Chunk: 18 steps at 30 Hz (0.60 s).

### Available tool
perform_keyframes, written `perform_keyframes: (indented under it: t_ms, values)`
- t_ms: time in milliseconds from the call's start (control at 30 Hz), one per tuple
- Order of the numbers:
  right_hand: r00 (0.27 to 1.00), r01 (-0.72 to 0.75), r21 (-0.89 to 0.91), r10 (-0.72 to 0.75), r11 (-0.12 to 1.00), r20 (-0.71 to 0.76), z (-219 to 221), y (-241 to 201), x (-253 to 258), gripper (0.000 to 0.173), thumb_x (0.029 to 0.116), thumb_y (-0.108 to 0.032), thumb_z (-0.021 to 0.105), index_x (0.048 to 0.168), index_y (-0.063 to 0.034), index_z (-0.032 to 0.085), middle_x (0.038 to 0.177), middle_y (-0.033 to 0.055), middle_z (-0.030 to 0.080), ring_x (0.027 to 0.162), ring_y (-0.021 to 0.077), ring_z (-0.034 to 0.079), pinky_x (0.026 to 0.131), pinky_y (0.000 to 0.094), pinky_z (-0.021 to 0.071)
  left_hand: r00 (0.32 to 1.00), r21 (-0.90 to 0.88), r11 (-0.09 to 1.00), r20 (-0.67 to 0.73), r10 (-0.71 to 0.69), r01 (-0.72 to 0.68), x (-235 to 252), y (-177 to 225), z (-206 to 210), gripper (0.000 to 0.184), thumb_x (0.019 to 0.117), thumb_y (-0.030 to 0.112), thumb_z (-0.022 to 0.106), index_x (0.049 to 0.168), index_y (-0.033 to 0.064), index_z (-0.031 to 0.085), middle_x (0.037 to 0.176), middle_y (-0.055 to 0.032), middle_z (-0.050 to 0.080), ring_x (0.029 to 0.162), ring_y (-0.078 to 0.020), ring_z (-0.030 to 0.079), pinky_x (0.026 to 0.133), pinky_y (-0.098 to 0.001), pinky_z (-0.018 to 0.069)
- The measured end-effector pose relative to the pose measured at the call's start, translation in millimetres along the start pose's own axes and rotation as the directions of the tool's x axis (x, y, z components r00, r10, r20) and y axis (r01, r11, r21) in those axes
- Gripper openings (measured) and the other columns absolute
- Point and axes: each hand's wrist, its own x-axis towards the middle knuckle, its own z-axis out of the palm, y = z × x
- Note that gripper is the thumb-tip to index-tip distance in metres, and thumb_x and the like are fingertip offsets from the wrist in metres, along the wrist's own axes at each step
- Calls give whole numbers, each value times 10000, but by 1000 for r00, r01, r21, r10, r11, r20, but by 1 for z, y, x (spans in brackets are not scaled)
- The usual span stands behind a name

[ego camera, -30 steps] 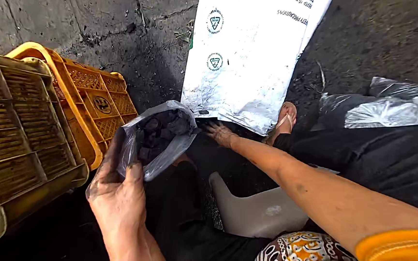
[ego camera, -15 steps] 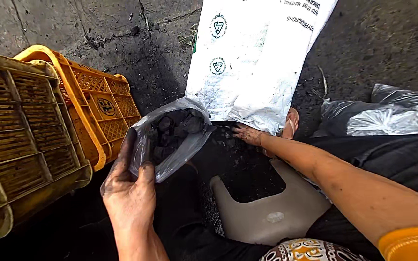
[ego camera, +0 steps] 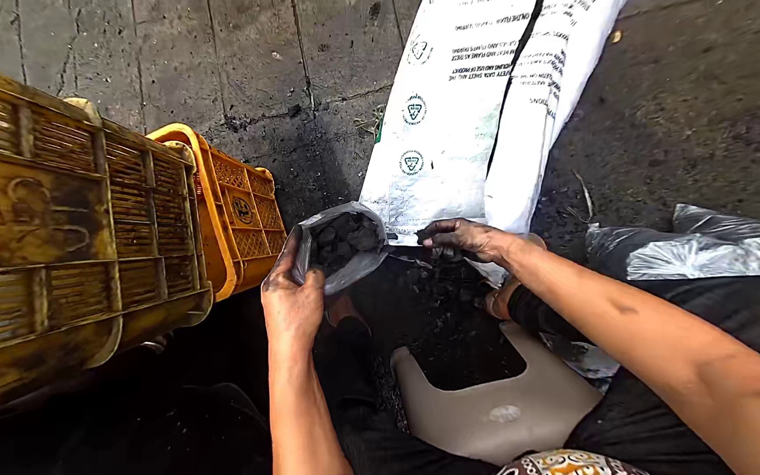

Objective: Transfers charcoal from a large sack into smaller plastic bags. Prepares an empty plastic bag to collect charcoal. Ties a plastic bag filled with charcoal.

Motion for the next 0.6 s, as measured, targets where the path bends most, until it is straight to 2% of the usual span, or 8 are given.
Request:
perform_keyframes:
  t_ms: [100, 200, 300, 367, 400, 433, 533, 600]
  values:
    - [965, 224, 140, -240, 964, 109, 25, -47, -18, 158, 970, -60, 565, 1106, -60, 645, 826, -10, 665, 602, 32, 574, 560, 187, 496, 1000, -10, 1000, 14, 5, -5, 0, 1, 1, 572, 856, -55, 603, 1418, 52, 589, 1263, -112, 689, 978, -46, 665, 817, -222, 523]
    - [878, 449, 48, -451, 892, 158, 74, -82, -21, 215, 923, -77, 671, 1136, -48, 667, 862, 12, 686, 614, 42, 584, 553, 206, 506, 999, -39, 999, 40, 4, -2, -2, 2, 2, 573, 858, -66, 604, 1421, 38, 582, 1270, -130, 683, 990, -66, 667, 832, -233, 525]
    - [777, 626, -272, -616, 731, 130, 123, -96, -10, 298, 913, -140, 759, 1158, 20, 703, 1180, 140, 663, 1029, 171, 641, 916, 332, 536, 998, -90, 996, 63, -9, 14, -3, 4, 0, 551, 867, -71, 604, 1412, 2, 571, 1269, -137, 677, 1015, -59, 662, 856, -225, 527]
    - [682, 693, -463, -712, 553, 170, 145, -91, -7, 401, 1016, -269, 622, 1300, 13, 655, 1473, 170, 545, 1400, 265, 486, 1177, 449, 376, 997, -125, 992, 72, -16, 25, -3, 5, -1, 534, 886, -75, 593, 1416, -31, 546, 1308, -160, 649, 1029, -66, 651, 855, -228, 523]
    - [621, 715, -532, -761, 454, 187, 150, -88, -8, 425, 1051, -288, 523, 1337, 4, 638, 1552, 166, 481, 1495, 315, 372, 1220, 521, 286, 997, -151, 988, 69, -27, 37, -3, 6, -2, 528, 895, -76, 588, 1419, -33, 540, 1307, -155, 646, 986, -60, 648, 806, -222, 523]
    - [540, 741, -555, -827, 378, 158, 152, -84, -10, 395, 1053, -244, 479, 1294, 2, 673, 1557, 166, 481, 1506, 347, 352, 1219, 551, 267, 997, -187, 981, 65, -42, 53, -4, 8, -3, 514, 903, -80, 591, 1413, -26, 548, 1298, -140, 652, 937, -52, 647, 753, -215, 521]
    - [335, 738, -587, -936, 333, -109, 131, -84, -13, 225, 915, -85, 592, 1057, 6, 741, 1418, 188, 587, 1310, 341, 560, 1078, 493, 469, 996, -319, 946, 80, -27, 51, -11, 19, -5, 515, 902, -118, 547, 1407, -22, 548, 1279, -79, 669, 795, 10, 626, 616, -159, 490]
    - [483, 548, -678, -847, 490, -222, 103, -87, -19, 449, 846, -228, 753, 1233, -11, 679, 1503, 201, 499, 1380, 414, 459, 1075, 590, 415, 995, -372, 927, 96, -6, 42, -17, 28, -3, 518, 902, -146, 514, 1406, -29, 539, 1270, -61, 676, 752, 27, 619, 576, -145, 479]
